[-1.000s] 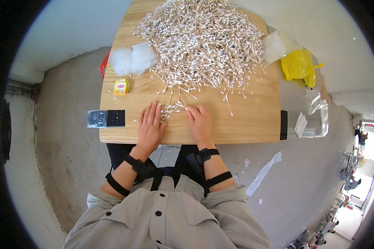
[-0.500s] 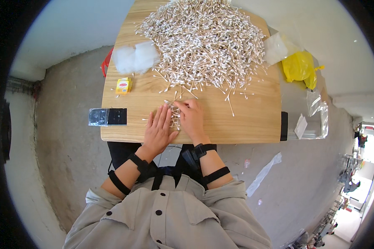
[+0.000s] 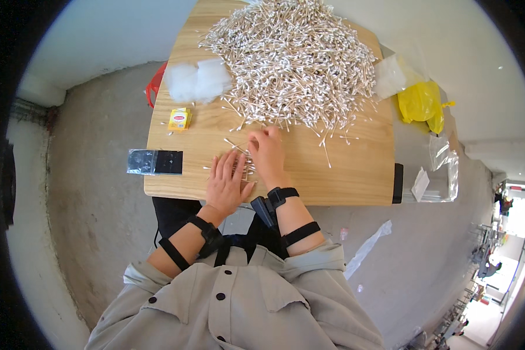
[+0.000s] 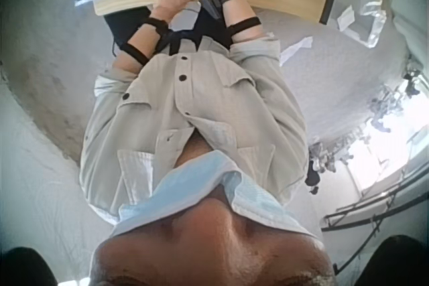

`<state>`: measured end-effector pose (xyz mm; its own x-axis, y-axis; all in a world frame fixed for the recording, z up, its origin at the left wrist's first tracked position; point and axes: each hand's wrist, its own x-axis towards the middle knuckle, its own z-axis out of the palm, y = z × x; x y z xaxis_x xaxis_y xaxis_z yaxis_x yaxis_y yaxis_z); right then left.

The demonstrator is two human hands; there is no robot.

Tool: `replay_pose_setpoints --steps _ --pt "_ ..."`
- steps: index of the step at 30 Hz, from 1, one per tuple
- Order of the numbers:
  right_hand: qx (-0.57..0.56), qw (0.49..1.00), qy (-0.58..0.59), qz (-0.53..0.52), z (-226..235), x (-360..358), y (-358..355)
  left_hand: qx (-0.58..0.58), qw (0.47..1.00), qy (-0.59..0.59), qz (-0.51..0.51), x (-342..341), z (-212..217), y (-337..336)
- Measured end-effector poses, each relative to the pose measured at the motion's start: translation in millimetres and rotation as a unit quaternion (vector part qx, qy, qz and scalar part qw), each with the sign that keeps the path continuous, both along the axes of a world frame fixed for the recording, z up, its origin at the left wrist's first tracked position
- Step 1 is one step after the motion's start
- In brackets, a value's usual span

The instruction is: Sorting and arranging cotton swabs into organized groups on a wooden desk.

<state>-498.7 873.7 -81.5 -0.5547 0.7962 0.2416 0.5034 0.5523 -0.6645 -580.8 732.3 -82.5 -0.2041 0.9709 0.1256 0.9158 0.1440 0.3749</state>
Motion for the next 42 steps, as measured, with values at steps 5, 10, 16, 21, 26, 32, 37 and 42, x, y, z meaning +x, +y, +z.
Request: replay_pose_setpoints --steps 5,10,16,21,26,32,37,42 --pt "-0.091 0.994 -0.061 -0.017 -8 10 5 0.001 1.0 0.005 0.011 3 -1 2" --pt "-0.153 0.984 0.059 -0.066 -10 53 -4 0.006 1.0 -0.011 0.011 0 -6 3" --pt "-0.228 0.935 0.132 -0.237 -28 145 24 -0.014 1.0 0.011 0.014 -12 -6 22" --pt "0.052 0.948 -0.003 -0.313 -12 180 50 0.018 0.999 0.025 0.013 -8 -10 30" --pt "-0.117 0.961 0.234 -0.092 173 92 -19 0.039 0.999 0.013 0.022 -17 -15 17" --pt "-0.113 0.696 0.551 0.446 298 73 -110 0.054 0.998 0.03 0.007 -9 -8 25" --pt "-0.118 0.783 0.568 0.226 301 90 -151 0.03 0.999 0.028 0.014 -9 -7 21" --pt "-0.156 0.742 0.524 0.388 296 111 -129 0.044 0.998 0.033 0.011 -8 -4 24"
